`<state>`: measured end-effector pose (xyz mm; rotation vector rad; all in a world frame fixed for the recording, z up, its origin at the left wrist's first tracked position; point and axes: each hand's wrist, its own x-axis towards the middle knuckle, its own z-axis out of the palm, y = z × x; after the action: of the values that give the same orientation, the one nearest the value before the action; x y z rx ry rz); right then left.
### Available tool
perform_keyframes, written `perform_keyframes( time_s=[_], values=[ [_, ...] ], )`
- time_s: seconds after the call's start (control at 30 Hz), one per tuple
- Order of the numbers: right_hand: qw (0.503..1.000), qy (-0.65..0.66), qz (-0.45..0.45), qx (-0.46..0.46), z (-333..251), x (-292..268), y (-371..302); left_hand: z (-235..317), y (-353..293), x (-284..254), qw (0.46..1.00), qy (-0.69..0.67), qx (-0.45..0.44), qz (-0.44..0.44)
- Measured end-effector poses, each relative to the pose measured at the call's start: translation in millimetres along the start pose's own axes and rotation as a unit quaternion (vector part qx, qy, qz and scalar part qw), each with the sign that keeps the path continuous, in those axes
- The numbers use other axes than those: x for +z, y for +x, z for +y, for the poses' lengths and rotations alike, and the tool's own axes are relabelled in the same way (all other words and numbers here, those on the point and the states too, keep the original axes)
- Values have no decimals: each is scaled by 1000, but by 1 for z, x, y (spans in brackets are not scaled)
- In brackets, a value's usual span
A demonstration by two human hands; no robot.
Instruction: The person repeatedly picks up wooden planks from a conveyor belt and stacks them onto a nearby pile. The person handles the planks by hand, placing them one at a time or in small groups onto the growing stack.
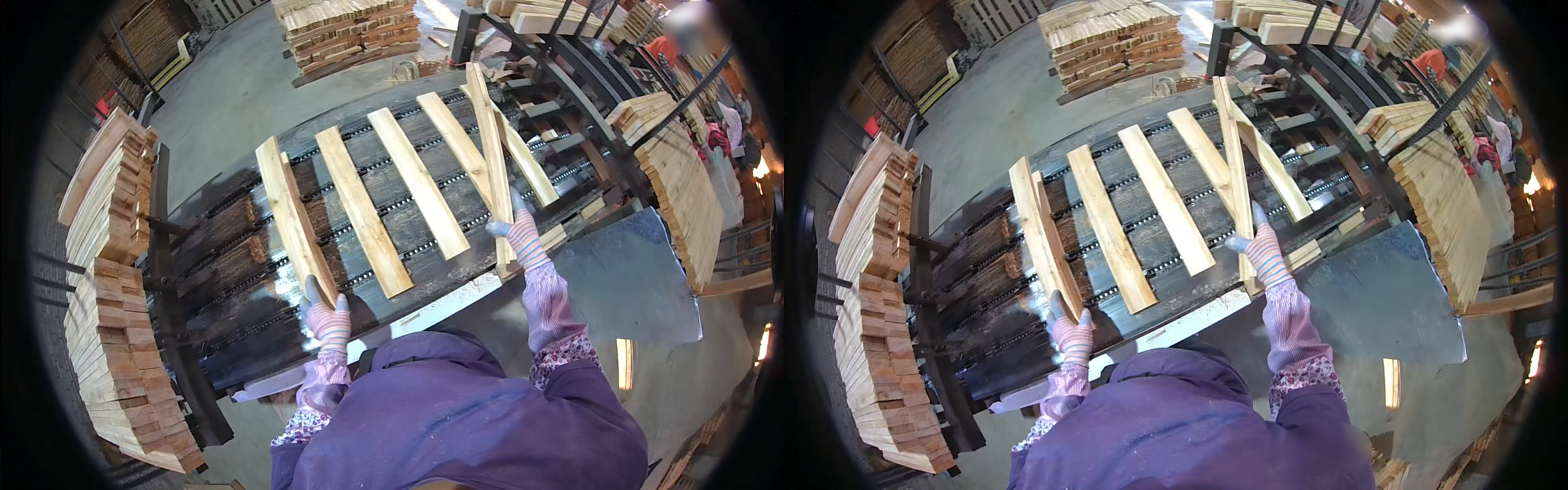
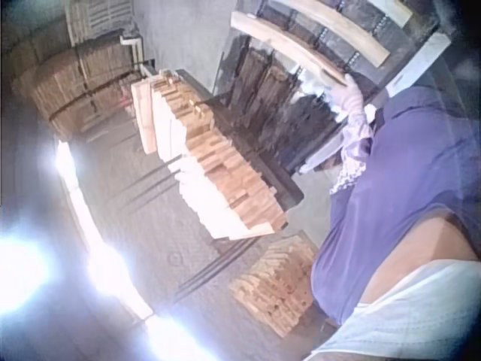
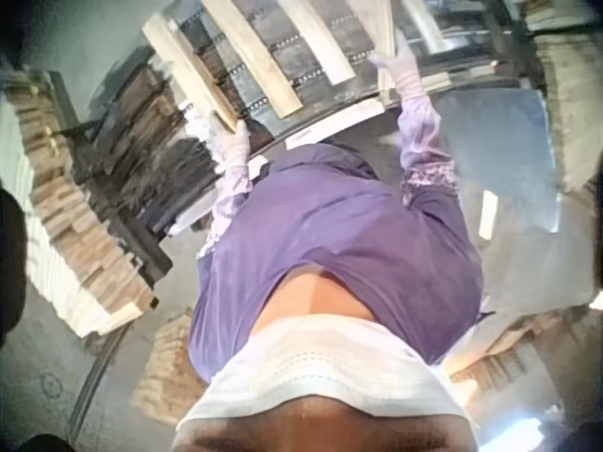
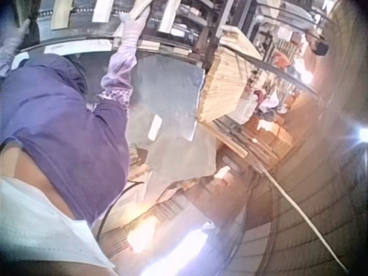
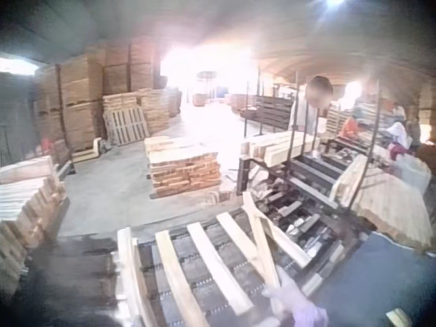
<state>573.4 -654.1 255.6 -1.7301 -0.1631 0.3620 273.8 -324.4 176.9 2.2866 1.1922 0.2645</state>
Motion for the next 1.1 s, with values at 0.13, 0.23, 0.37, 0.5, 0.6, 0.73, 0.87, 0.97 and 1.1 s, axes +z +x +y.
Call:
perform_keyframes(
  time_s=[0.13,0.23,0.37,0.5,0.6,0.73,0.87,0.97,1.1],
  values=[
    [983,-178,32,-45,1,-14,15,12,18,-17,976,182,-61,-103],
    [965,-258,18,-50,5,-10,30,-13,30,-23,978,142,-86,-125],
    [897,-441,14,33,18,12,51,-53,36,-33,988,-96,-106,-50],
    [792,-601,-47,94,12,55,51,-13,23,-39,870,-477,-94,-82],
    [812,-569,-62,111,-7,66,57,12,8,-6,867,-489,-66,-67],
    [969,-225,-76,69,0,45,72,34,-3,37,999,-37,3,-14],
    [981,-183,-56,21,-1,17,85,76,-2,19,979,132,-96,-125],
    [939,-342,-21,15,-7,-9,101,73,5,8,976,70,-151,-138],
    [806,-591,-31,20,-1,-24,118,-1,3,27,976,-204,-70,-18]
  ],
)
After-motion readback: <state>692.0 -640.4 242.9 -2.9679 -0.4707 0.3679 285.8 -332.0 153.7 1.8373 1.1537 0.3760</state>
